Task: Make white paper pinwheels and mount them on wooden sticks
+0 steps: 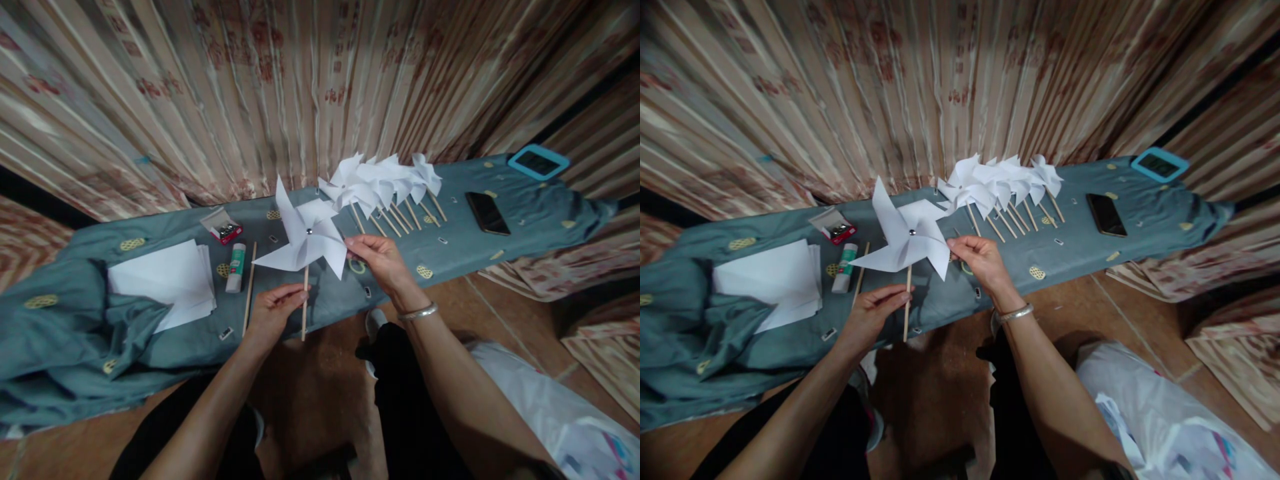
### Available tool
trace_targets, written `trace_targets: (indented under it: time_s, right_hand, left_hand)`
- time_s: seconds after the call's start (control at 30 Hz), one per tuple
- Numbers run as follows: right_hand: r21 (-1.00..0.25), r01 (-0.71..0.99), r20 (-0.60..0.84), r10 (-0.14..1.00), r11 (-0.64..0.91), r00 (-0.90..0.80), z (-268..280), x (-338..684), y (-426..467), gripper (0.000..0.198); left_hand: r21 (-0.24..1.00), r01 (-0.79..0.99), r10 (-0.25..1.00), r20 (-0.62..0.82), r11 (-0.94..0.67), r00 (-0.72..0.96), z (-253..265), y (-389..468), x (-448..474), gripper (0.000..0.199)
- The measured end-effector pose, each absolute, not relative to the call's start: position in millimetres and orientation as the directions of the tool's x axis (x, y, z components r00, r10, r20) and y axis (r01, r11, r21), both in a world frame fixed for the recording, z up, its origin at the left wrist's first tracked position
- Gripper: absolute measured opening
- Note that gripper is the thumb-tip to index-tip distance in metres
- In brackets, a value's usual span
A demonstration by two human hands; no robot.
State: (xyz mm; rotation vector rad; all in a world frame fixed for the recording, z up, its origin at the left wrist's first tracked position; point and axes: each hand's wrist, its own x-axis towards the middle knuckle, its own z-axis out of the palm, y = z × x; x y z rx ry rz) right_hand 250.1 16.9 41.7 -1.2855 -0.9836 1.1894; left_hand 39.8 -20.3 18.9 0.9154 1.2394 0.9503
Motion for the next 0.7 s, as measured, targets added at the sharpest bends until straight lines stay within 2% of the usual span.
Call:
trace_targets:
  time_s: [0.2, 0.37, 0.7]
  right_hand:
    - [-0.995, -0.059, -0.082, 0.986, -0.075, 0.146, 42.6, 246.8, 15.0, 0.030]
    - [-0.997, -0.056, -0.065, 0.989, -0.059, 0.132, 41.8, 243.6, 14.8, 0.037]
    - [-0.995, -0.063, -0.079, 0.991, -0.073, 0.104, 42.4, 240.5, 13.6, 0.039]
  left_hand:
    - [0.935, -0.068, 0.936, -0.344, 0.348, 0.069, 18.8, -20.7, 40.8, 0.039]
    - [0.933, -0.072, 0.935, -0.350, 0.354, 0.062, 17.5, -20.1, 41.6, 0.044]
    - [0.931, -0.087, 0.935, -0.349, 0.354, 0.064, 18.7, -21.0, 41.1, 0.036]
